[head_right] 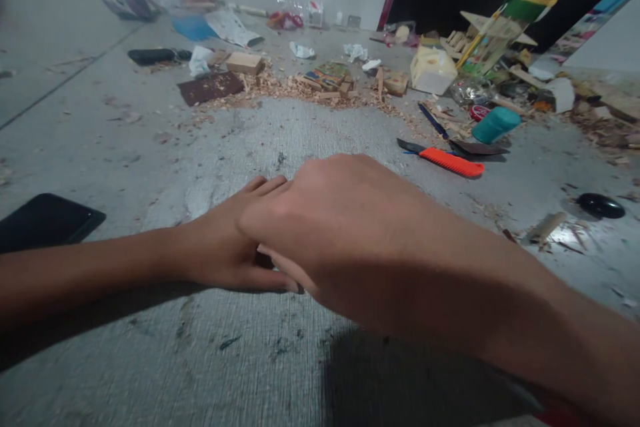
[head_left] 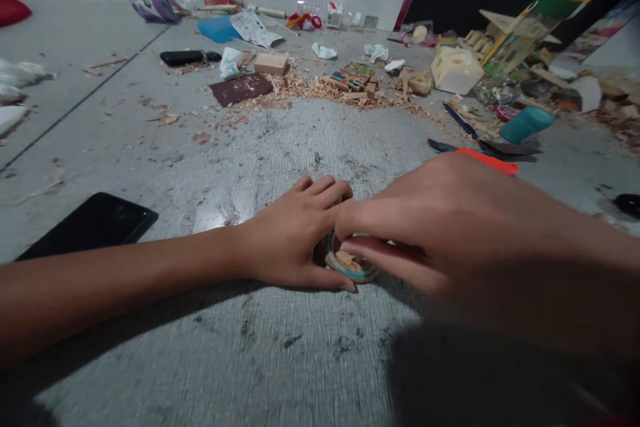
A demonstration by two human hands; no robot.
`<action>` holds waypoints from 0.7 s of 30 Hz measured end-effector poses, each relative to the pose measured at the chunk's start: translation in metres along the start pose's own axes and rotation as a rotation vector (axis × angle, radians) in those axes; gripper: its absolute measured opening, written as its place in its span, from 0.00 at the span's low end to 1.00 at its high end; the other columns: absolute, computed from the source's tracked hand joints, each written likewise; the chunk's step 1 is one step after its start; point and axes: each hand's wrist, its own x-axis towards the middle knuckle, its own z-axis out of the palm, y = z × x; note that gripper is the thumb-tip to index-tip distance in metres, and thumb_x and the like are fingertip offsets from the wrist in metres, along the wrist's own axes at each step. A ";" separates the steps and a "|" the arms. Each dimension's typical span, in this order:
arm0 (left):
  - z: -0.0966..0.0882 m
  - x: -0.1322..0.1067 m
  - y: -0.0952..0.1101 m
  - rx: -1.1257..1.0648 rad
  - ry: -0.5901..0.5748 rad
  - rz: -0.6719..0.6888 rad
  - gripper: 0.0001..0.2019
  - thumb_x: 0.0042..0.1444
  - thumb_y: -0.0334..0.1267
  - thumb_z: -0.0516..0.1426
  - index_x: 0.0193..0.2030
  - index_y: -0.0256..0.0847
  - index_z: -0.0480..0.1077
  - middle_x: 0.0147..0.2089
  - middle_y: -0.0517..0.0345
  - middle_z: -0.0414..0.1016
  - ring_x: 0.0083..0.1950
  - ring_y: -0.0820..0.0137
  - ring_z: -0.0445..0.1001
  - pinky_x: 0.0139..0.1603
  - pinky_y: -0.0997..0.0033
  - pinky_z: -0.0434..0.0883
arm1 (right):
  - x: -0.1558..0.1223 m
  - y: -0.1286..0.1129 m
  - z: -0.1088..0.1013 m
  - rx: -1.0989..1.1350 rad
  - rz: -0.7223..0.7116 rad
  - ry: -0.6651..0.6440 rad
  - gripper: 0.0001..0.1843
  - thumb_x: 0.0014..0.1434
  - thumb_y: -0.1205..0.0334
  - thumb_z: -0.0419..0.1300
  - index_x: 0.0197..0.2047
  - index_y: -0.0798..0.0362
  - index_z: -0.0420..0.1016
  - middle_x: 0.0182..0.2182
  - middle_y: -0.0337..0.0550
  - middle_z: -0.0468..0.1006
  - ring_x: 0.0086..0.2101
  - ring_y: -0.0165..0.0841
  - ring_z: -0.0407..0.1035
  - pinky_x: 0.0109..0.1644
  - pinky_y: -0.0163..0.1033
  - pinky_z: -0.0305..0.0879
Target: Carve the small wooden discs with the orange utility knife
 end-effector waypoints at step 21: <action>-0.002 0.002 0.002 -0.005 -0.026 0.002 0.37 0.59 0.71 0.63 0.58 0.38 0.72 0.55 0.41 0.75 0.54 0.46 0.72 0.52 0.49 0.64 | -0.024 0.015 -0.004 0.212 -0.037 -0.054 0.17 0.75 0.74 0.54 0.44 0.48 0.82 0.36 0.36 0.79 0.34 0.32 0.69 0.38 0.40 0.56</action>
